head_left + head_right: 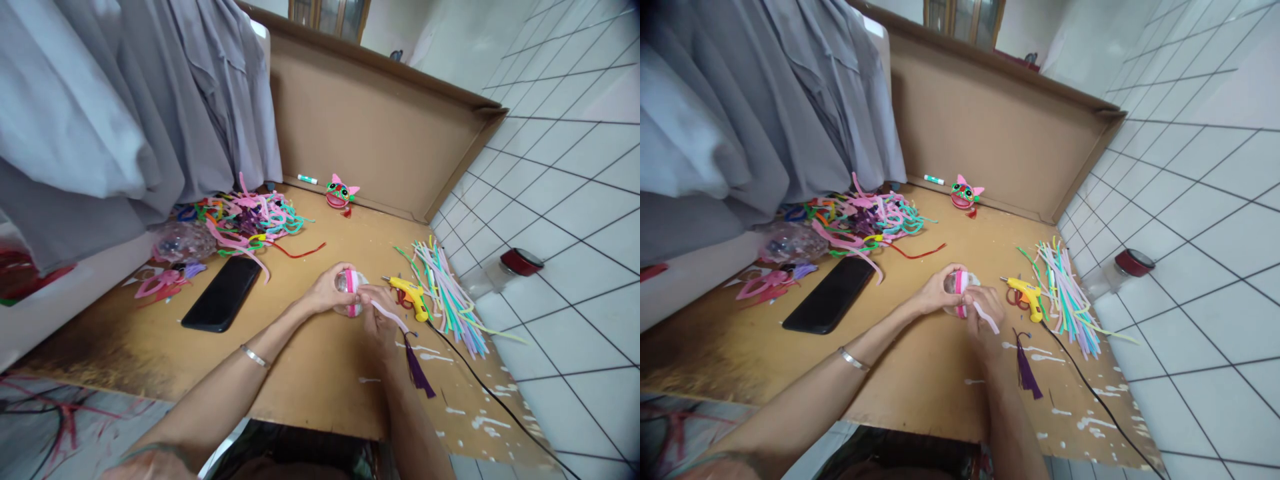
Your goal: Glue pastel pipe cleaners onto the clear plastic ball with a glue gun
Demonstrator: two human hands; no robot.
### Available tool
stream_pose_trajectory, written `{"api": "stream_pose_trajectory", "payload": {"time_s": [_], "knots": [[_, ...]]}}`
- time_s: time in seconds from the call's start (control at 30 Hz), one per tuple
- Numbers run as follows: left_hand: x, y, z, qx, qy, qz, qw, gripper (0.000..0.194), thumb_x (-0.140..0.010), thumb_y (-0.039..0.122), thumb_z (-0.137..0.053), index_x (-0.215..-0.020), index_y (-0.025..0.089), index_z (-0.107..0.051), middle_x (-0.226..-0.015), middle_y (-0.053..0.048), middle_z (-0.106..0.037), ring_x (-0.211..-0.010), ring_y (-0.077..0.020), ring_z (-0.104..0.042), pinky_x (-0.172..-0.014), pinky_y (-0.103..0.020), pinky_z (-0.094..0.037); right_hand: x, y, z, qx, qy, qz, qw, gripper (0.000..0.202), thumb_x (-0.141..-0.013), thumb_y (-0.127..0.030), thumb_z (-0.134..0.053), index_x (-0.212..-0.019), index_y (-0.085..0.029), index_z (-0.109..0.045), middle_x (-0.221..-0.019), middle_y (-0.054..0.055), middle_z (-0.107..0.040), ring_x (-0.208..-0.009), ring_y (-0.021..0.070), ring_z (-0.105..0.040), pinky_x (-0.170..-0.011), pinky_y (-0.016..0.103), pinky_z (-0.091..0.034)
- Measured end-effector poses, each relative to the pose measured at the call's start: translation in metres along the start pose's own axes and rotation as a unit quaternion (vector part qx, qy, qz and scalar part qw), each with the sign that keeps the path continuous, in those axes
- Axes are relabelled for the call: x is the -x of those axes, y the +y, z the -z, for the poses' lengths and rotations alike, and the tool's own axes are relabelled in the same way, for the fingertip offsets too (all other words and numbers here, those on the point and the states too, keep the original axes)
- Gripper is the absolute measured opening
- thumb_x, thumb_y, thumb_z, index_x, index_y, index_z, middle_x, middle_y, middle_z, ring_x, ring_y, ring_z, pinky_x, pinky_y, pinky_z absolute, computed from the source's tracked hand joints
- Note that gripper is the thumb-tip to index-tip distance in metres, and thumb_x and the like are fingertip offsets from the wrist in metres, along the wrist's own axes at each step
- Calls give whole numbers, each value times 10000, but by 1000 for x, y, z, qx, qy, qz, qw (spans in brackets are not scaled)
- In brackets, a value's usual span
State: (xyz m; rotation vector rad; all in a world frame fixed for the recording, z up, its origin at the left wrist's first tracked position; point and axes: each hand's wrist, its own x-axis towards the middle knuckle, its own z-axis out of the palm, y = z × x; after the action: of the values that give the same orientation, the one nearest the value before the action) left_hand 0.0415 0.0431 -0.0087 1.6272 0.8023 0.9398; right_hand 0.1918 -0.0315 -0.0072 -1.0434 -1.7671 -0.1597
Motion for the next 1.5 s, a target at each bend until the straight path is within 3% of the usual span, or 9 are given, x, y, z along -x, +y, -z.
{"api": "stream_pose_trajectory", "payload": {"time_s": [0.2,0.33,0.67,0.93,1.27,1.5], "knots": [[-1,-2,0,-24,5,2,1000,608,-591,354,-781,-1130,174,-567,-926,1,-602,-826,-168,-573,-802,-291,-485,-2,-2,0,-5,-4,1,1000,175,-943,-144,-493,-928,-197,-659,-887,63,-711,-867,184,-648,-786,342,-501],[-3,-5,-1,-68,25,-38,997,574,-595,325,-788,-1110,176,-583,-1116,-59,-597,-1026,-230,-588,-943,-342,-475,-2,-1,-1,-6,-2,0,1000,165,-942,-148,-500,-922,-201,-655,-889,59,-707,-869,186,-643,-787,347,-495],[-3,-7,1,-134,39,-111,984,544,-614,307,-816,-1102,183,-612,-1278,-120,-566,-1235,-298,-550,-1090,-440,-430,0,1,-1,8,1,5,1000,164,-952,-171,-496,-923,-200,-655,-898,62,-705,-866,187,-648,-783,352,-504],[0,-7,0,-117,52,-142,982,643,-662,374,-805,-1228,177,-570,-1219,-119,-627,-1136,-281,-604,-1026,-435,-476,-1,0,0,13,-1,-2,1000,161,-949,-165,-503,-915,-199,-656,-882,55,-703,-853,183,-647,-785,347,-499],[1,-7,-1,-119,37,-117,985,610,-666,342,-811,-1221,211,-595,-1235,-85,-656,-1140,-276,-610,-1035,-417,-465,-2,1,0,11,2,5,1000,157,-944,-153,-509,-917,-204,-654,-891,54,-708,-859,183,-651,-777,343,-500],[1,-11,0,-93,24,-124,988,545,-712,451,-790,-1160,208,-598,-1183,-85,-662,-1116,-268,-612,-1016,-404,-468,-1,-1,0,-1,5,-17,1000,154,-945,-158,-510,-934,-202,-657,-924,63,-706,-895,186,-652,-803,346,-507]]}}
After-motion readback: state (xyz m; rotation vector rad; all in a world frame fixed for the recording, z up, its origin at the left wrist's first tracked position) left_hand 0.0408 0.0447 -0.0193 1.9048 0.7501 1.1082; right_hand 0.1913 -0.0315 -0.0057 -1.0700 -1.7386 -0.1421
